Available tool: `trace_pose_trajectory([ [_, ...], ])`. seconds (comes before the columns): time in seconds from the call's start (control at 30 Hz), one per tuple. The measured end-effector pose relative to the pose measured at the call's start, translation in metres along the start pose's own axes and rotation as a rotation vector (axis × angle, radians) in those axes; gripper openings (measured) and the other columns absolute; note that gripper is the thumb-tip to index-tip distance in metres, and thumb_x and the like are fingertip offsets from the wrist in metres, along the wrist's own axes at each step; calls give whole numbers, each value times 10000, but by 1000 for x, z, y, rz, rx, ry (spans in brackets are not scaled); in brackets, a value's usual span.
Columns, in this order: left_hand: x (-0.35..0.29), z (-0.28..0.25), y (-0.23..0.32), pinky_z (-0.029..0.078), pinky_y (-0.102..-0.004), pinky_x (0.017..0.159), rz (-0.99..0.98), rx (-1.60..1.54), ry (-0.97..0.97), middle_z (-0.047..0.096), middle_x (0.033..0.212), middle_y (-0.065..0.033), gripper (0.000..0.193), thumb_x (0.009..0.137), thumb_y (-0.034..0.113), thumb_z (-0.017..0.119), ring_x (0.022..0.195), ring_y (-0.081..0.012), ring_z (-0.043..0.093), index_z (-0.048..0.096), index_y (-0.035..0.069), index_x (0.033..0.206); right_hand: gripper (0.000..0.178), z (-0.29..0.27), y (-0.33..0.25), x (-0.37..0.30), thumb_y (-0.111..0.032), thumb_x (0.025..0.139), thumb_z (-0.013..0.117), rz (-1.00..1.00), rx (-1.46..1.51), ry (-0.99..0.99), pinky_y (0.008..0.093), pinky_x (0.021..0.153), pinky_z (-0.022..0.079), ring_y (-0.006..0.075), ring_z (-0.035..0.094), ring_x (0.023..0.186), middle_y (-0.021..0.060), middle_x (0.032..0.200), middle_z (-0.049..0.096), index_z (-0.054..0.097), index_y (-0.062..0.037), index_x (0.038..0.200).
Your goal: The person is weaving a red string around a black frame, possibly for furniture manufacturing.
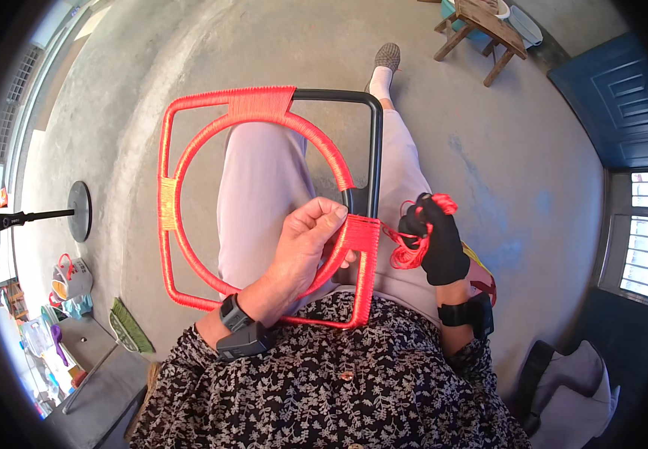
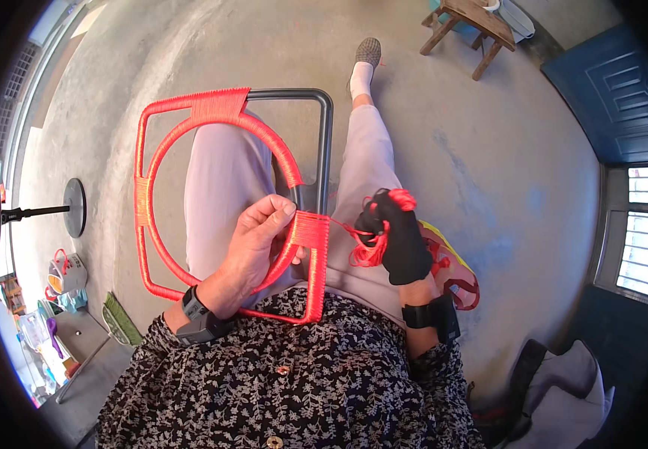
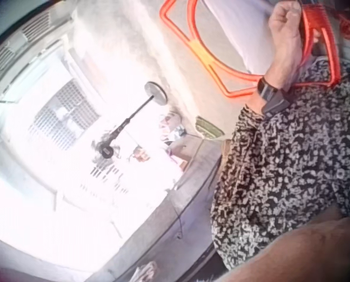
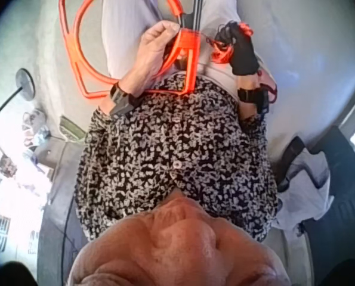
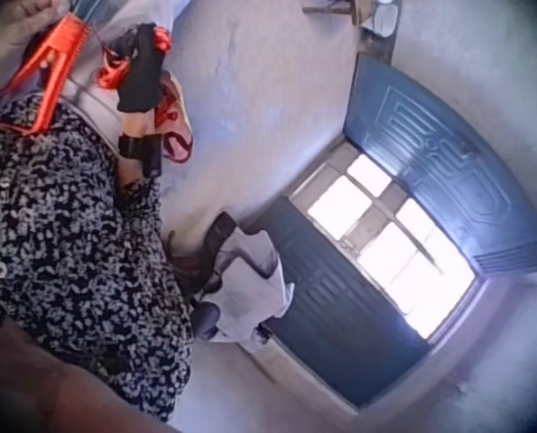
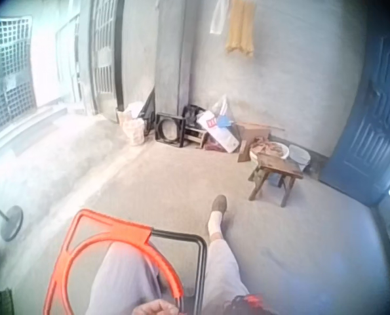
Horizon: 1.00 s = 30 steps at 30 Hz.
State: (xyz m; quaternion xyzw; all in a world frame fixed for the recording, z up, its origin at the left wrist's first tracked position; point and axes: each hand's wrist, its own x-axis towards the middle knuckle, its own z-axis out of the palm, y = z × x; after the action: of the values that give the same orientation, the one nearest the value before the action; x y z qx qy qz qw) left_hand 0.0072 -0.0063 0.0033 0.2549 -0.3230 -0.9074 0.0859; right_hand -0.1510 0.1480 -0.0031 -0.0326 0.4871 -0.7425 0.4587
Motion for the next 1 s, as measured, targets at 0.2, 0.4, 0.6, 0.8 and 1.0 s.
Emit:
trace_pose_trajectory([
  [0.2,-3,-3,-3,523,-242,463,21,5,-2,653,740,-71,149,988,183,550,556,-132,639,560,46,927,145,26,-2,-2,-156,920,550,-110,-753,-232,257,570,420,118,537,625,22,693,533,554,-25,857],
  [0.4,-2,-7,-4,518,-236,470,29,26,-20,648,727,-66,148,989,166,546,577,-123,641,556,42,909,152,30,-4,-5,-161,926,548,69,-719,-284,261,590,438,131,560,650,38,721,561,567,-18,876],
  [0.6,-8,-8,-5,517,-228,488,16,68,-13,648,716,-56,156,984,160,558,585,-114,642,563,35,891,162,10,13,-1,-165,932,547,111,-662,-312,265,609,457,144,584,675,53,749,588,580,-11,894],
  [0.8,-3,-6,-2,512,-215,508,15,59,-5,662,777,-41,172,1001,219,530,635,-97,649,568,58,953,368,-41,-7,3,-297,951,578,17,-227,295,324,716,537,223,660,863,154,945,671,587,31,1118],
  [1.0,2,-7,2,542,-269,629,-21,98,-15,672,871,-70,387,1015,401,440,712,-131,641,579,41,1048,269,-48,-22,6,-172,896,639,-330,-668,427,331,727,531,234,663,806,132,914,684,603,-33,1123],
])
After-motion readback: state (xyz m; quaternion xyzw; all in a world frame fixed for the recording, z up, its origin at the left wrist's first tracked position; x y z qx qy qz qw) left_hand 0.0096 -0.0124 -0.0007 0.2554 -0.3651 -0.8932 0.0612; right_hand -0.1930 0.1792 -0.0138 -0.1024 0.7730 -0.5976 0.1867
